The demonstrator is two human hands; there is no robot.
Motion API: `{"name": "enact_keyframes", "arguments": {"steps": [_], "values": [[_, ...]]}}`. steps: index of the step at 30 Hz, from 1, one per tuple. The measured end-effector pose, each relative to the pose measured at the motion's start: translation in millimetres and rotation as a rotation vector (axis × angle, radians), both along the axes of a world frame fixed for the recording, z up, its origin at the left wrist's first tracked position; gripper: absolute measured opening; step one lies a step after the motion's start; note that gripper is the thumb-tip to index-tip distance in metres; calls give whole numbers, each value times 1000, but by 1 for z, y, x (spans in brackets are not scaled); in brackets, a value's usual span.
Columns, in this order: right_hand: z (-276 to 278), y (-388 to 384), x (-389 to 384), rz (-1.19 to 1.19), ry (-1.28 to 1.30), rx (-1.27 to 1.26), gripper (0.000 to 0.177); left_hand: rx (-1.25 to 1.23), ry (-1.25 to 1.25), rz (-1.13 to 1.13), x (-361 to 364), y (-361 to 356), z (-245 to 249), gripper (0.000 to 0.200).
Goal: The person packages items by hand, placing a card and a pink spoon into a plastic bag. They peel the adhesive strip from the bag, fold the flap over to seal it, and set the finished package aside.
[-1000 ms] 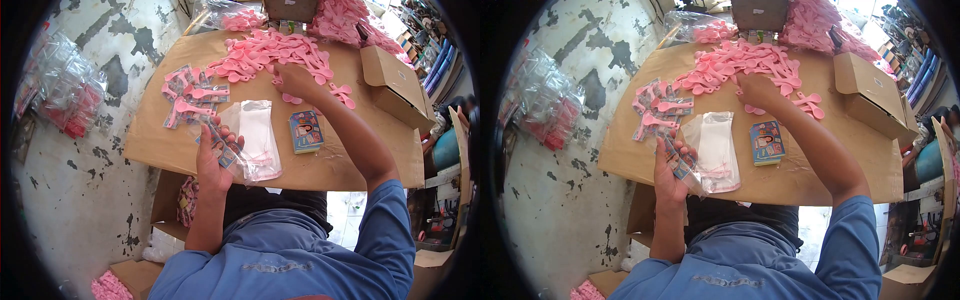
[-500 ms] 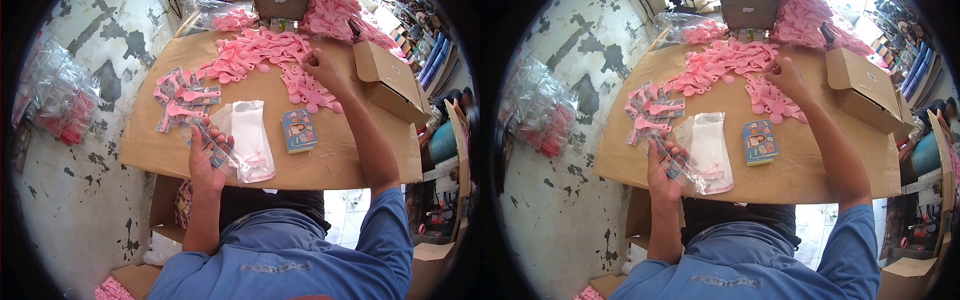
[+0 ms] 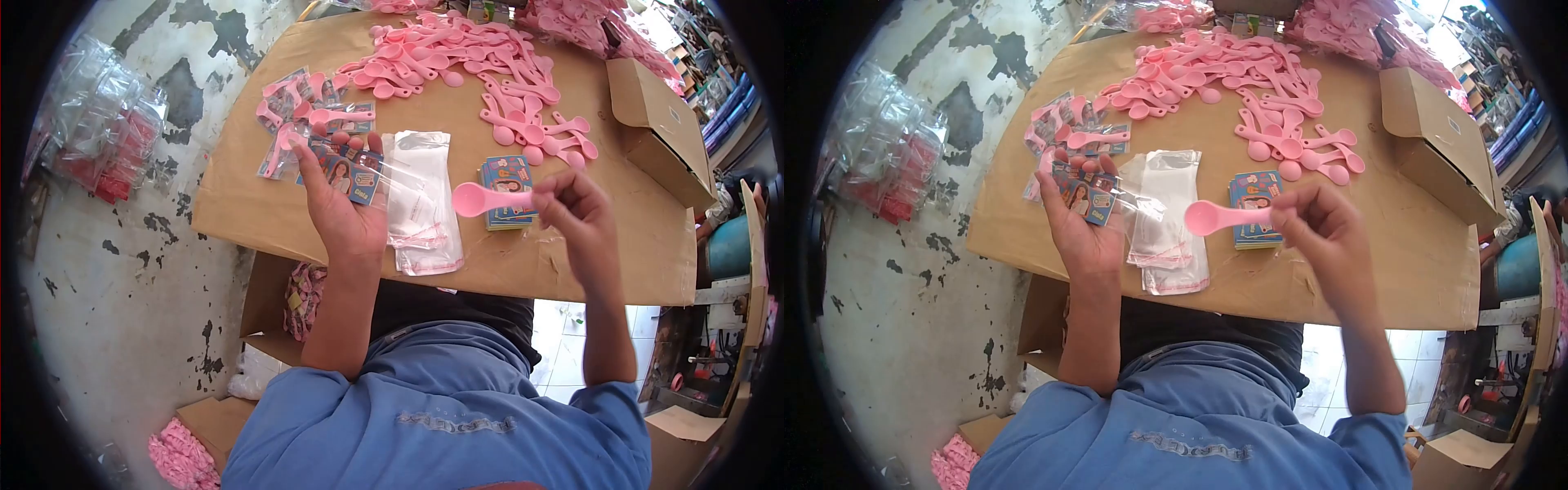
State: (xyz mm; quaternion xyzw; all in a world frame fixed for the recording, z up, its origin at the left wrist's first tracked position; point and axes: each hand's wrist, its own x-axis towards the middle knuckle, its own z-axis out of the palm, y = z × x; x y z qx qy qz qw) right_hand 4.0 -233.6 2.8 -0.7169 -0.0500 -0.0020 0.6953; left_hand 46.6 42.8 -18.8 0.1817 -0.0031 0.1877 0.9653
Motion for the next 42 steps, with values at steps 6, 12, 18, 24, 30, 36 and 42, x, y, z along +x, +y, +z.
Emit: {"name": "enact_keyframes", "arguments": {"steps": [6, 12, 18, 24, 30, 36, 42], "values": [[-32, 44, -22, -49, 39, 361, 14, 108, 9, -82, -1, -21, 0, 41], [-32, 68, -28, 79, 40, 488, 13, 116, -2, -215, -4, -33, 2, 45], [-50, 73, -17, -39, -164, 223, 24, 87, 18, -467, -15, -56, 0, 50], [-45, 77, -14, -98, -162, 321, 36, 152, 30, -570, -17, -62, -7, 46], [-40, 67, -11, -125, -309, 19, 44, 128, 65, -660, -16, -59, -4, 42], [-42, 66, -9, -242, -526, -221, 62, 86, 78, -720, -18, -62, 0, 42], [-31, 58, -10, -255, -961, -588, 50, 55, 116, -729, -12, -56, -8, 44]]}}
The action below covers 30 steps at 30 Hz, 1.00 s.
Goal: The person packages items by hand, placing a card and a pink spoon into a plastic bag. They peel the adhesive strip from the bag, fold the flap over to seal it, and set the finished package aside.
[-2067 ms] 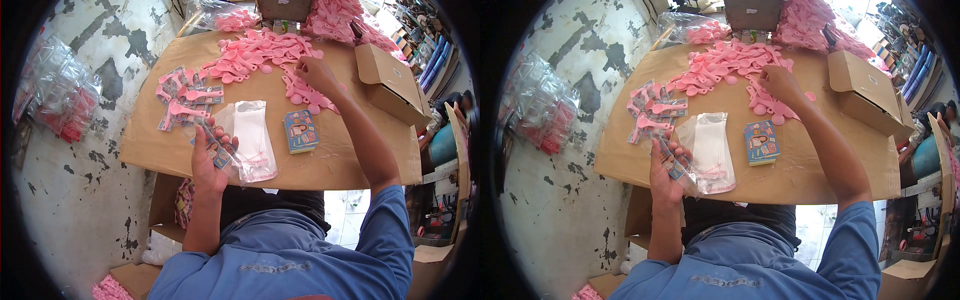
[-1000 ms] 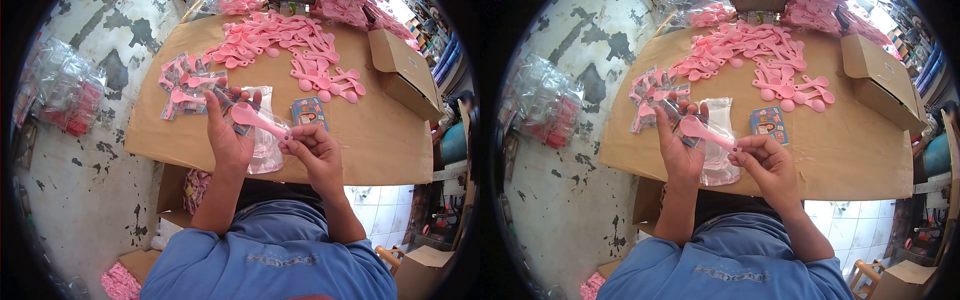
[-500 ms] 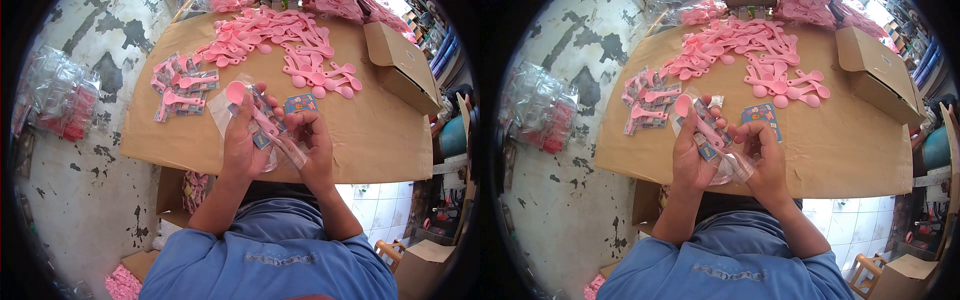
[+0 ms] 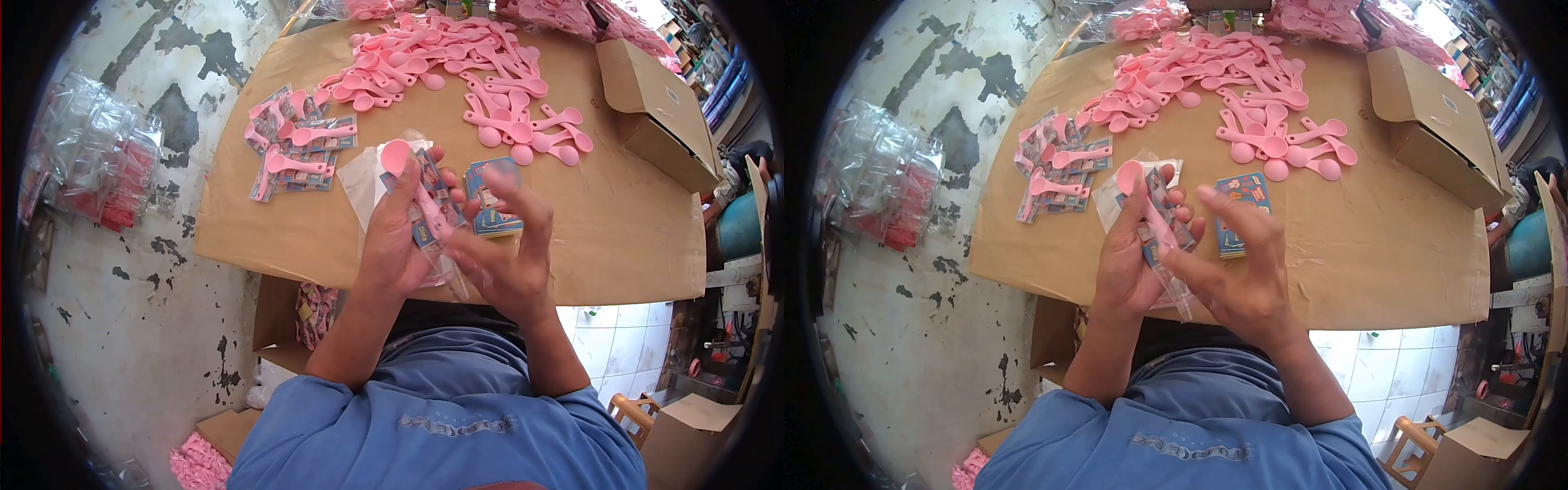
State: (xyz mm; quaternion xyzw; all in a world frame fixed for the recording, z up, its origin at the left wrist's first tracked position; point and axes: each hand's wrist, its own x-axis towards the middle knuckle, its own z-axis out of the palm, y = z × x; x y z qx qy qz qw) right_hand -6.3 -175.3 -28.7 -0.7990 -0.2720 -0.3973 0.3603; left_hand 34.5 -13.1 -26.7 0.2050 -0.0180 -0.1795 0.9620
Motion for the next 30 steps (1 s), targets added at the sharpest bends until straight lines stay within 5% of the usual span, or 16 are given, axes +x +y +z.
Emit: {"name": "enact_keyframes", "arguments": {"steps": [8, 13, 22, 30], "values": [[8, -19, -16, 194, 127, 98, 27, -58, 72, -30, 3, 14, 5, 41], [8, -28, -5, 116, 187, 207, 30, -35, 47, -44, 2, 14, 10, 46], [14, -15, 10, 57, 89, -148, 42, 91, -50, -164, -11, 1, 18, 52], [27, -21, 6, 247, 154, 36, 31, 3, -31, -259, -17, 1, 15, 57]]}}
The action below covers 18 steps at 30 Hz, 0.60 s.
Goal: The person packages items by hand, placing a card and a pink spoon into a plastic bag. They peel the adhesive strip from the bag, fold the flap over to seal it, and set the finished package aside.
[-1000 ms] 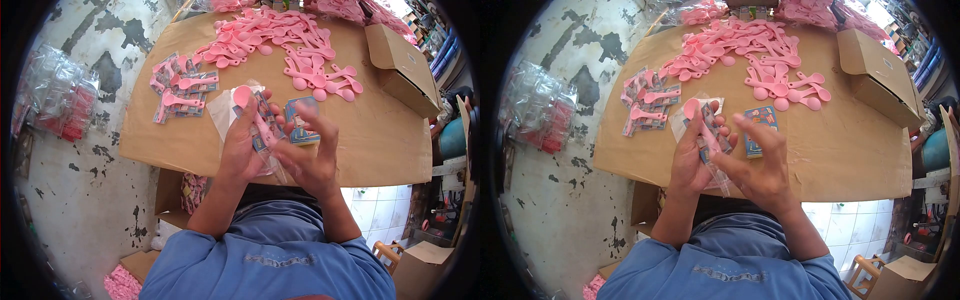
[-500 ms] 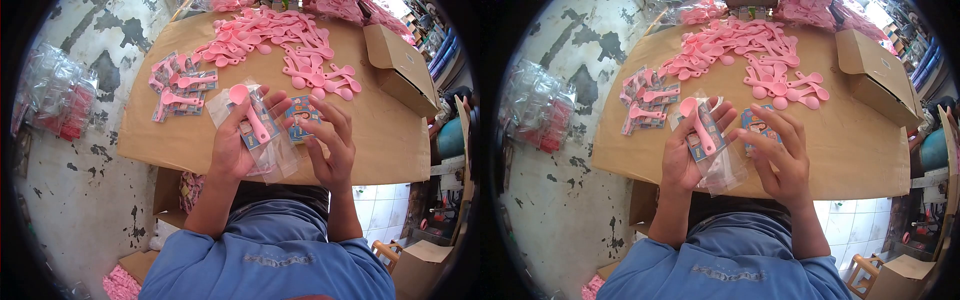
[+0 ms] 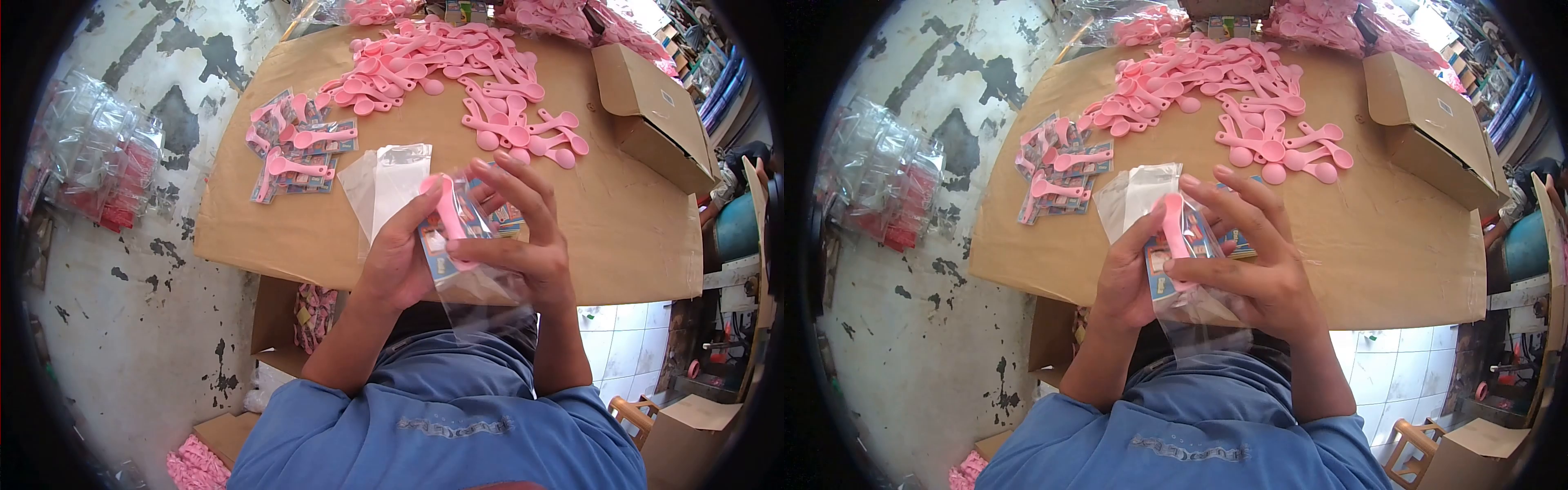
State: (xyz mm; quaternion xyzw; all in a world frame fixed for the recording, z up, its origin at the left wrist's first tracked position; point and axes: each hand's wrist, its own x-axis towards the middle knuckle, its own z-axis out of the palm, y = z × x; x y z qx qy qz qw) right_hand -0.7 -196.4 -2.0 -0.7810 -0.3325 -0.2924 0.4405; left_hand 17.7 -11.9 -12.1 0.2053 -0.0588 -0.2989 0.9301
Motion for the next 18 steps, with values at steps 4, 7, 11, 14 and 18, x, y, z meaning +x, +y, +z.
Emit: {"name": "enact_keyframes", "arguments": {"steps": [4, 7, 11, 14, 18], "values": [[-4, -10, -2, 67, 151, 280, 33, 140, -128, 177, 6, 7, -4, 62], [-2, -8, -7, -1, 362, 406, 41, 410, -382, 279, 6, 8, -2, 74], [-6, -1, -7, 81, 664, 496, 59, 595, -523, 194, 0, 8, 4, 65], [-13, 3, -8, 137, 755, 534, 61, 595, -458, 198, -3, 4, 3, 48], [-15, 2, -11, 172, 786, 564, 57, 667, -371, 253, -8, 0, 3, 41]]}}
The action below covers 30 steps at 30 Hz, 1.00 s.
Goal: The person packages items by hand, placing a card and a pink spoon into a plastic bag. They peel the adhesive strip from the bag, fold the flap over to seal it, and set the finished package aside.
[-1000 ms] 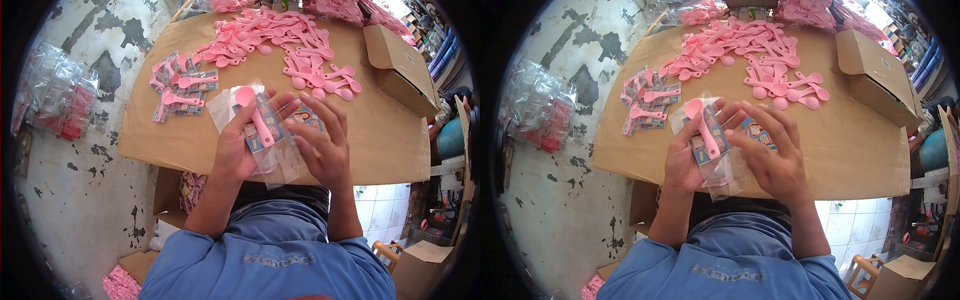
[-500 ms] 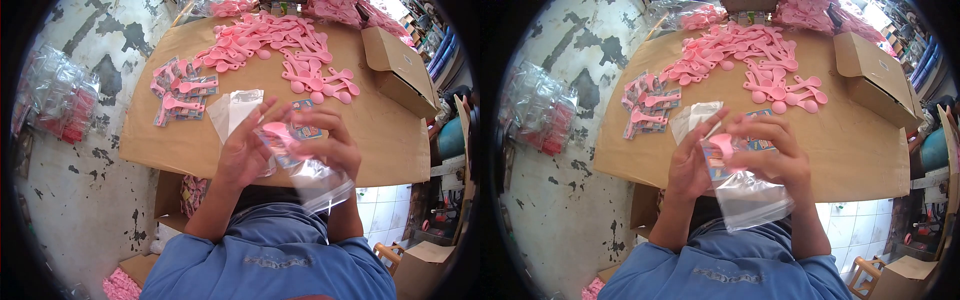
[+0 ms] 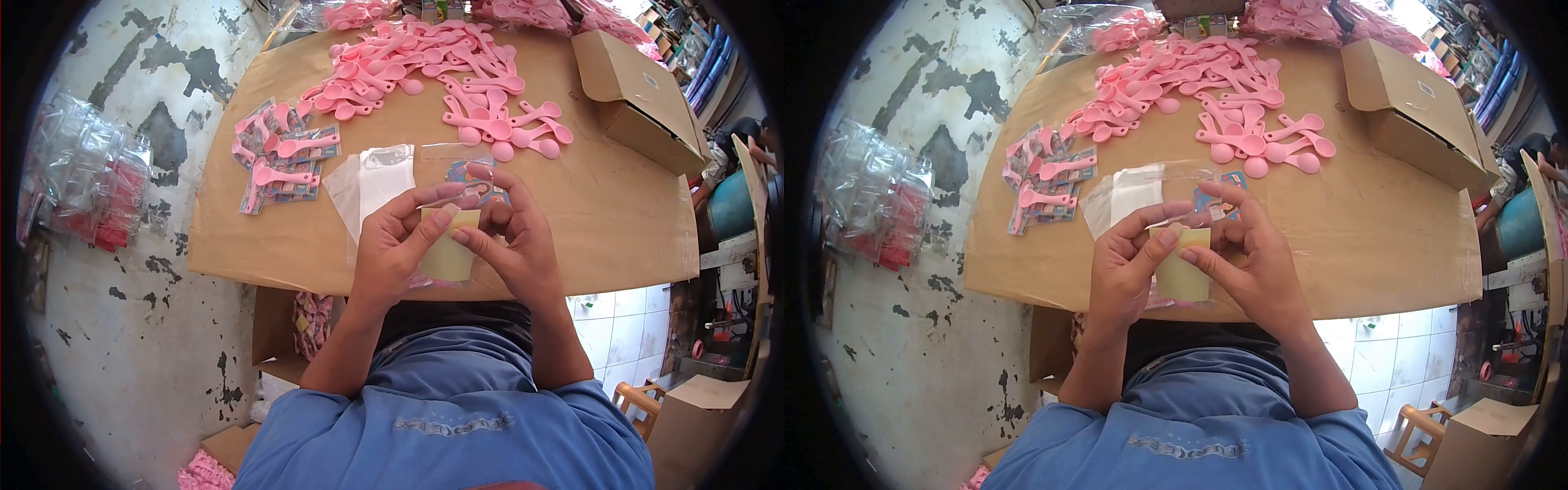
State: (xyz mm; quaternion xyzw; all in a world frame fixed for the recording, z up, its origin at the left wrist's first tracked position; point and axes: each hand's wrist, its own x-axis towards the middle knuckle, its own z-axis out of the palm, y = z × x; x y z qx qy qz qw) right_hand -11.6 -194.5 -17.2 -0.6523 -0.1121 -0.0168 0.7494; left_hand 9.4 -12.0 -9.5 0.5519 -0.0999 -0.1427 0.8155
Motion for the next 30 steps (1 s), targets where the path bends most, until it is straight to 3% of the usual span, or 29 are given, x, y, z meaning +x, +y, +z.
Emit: {"name": "enact_keyframes", "arguments": {"steps": [3, 6, 9, 12, 18, 30], "values": [[1, 5, -2, -140, 29, -1, 53, 140, -93, 43, 1, 5, -12, 43], [4, -3, 6, -406, -302, -361, 47, 214, -177, 128, -7, -1, 2, 46], [8, -5, 16, -591, -640, -515, 41, 185, -232, 183, -12, -11, -1, 51], [16, -3, 20, -610, -783, -716, 33, 283, -296, 206, -17, -15, -1, 55], [14, 11, 21, -647, -761, -683, 24, 552, -427, 177, -19, -9, 0, 60], [11, 6, 26, -663, -792, -615, 21, 597, -522, 125, -19, -11, 4, 60]]}}
